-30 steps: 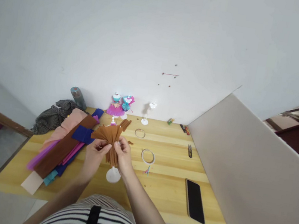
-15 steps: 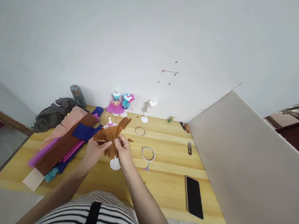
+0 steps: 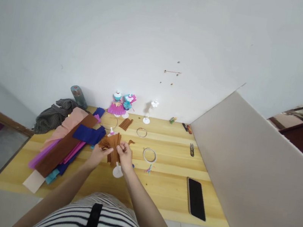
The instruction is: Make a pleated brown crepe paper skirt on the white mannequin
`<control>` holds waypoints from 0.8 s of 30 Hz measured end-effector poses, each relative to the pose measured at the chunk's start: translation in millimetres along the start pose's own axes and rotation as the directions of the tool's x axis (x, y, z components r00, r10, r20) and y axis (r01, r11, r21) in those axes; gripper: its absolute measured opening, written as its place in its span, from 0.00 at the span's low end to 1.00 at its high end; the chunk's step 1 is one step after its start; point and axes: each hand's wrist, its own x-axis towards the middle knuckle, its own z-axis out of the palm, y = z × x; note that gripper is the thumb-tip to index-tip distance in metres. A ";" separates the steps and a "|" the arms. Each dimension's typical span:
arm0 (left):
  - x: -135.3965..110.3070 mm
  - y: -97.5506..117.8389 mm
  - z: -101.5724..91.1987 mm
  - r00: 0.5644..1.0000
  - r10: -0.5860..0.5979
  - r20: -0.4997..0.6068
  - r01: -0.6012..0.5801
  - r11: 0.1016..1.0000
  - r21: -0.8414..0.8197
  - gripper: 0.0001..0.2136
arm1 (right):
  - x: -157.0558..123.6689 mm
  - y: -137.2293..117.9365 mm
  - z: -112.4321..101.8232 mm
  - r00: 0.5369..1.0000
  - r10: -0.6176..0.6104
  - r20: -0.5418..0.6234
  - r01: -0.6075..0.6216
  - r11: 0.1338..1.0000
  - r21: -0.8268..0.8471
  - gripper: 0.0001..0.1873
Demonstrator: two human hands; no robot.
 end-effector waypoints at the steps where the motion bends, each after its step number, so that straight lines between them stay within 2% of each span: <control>1: 0.3 1.5 1.3 1.000 -0.002 -0.006 0.003 1.000 0.012 0.13 | -0.1 0.8 1.4 1.000 0.004 -0.021 -0.004 1.000 0.009 0.17; 8: 4.5 10.5 7.7 0.995 0.017 -0.095 -0.007 0.994 0.110 0.12 | 1.9 -5.8 12.3 0.990 0.003 -0.139 0.005 0.998 0.057 0.16; 15: 1.5 14.1 8.1 0.995 0.048 -0.087 -0.032 0.984 0.175 0.12 | -0.3 -13.2 18.9 0.989 0.020 -0.145 -0.003 0.993 0.118 0.15; 24: 3.3 30.5 12.9 0.995 0.054 -0.087 -0.044 0.992 0.119 0.13 | 2.4 -17.9 22.6 0.985 -0.006 -0.171 0.033 0.987 0.160 0.13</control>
